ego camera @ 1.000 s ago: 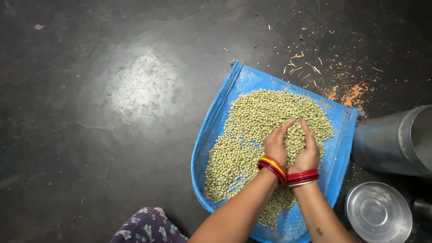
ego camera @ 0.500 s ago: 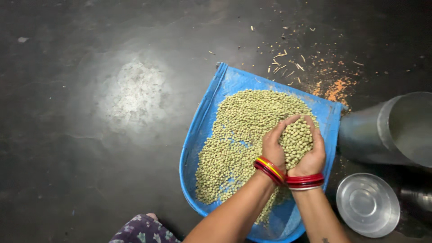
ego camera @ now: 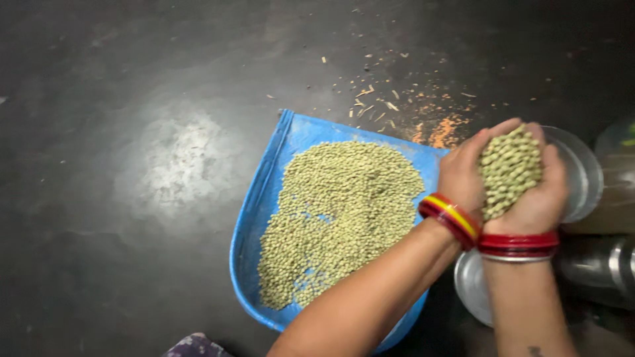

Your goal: The person sorts green lentils by hand in a blue tray, picking out debris and transferring the lentils into a metal container. The person repeatedly scoops lentils with both hands and pours them into the container.

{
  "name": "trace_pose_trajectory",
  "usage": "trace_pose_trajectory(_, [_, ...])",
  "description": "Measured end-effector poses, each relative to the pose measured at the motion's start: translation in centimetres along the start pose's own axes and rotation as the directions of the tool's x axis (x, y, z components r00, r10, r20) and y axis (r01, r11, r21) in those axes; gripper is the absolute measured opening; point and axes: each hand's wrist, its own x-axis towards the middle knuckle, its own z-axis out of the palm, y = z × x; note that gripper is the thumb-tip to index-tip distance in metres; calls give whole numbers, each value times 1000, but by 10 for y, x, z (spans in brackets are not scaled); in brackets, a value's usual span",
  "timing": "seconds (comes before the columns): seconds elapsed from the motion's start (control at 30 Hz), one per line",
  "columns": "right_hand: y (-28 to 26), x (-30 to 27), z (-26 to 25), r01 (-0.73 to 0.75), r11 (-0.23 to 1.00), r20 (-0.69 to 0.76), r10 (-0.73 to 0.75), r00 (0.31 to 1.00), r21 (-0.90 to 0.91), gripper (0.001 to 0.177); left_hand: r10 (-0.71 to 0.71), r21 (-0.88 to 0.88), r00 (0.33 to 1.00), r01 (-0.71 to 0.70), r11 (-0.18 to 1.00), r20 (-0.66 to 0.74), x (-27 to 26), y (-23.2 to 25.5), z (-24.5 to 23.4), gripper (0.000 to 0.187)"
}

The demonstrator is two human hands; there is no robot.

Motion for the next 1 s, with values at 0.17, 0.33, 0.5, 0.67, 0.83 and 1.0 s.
trace_pose_trajectory(0.17, [-43,37,-36,13,998,192,-26,981,65,30,-79,-42,997,80,996,15,37,-47,34,37])
trace_pose_trajectory(0.33, [-47,63,-79,15,998,93,-21,995,63,33,-163,-102,986,165,981,20,62,-91,23,37])
trace_pose_trajectory(0.5, [-35,73,-118,20,998,-69,-16,997,59,36,-145,-18,987,144,989,-67,75,-126,3,35])
trace_pose_trajectory(0.67, [-31,81,-136,-12,995,-128,25,991,103,35,-113,111,979,134,985,-172,81,-138,1,36])
trace_pose_trajectory(0.83, [-28,83,-146,-4,999,-205,15,979,54,37,-79,210,973,126,969,-219,83,-141,-1,38])
trace_pose_trajectory(1.0, [-25,88,-155,43,998,-281,-53,958,-39,45,-23,215,978,68,974,-205,83,-143,0,38])
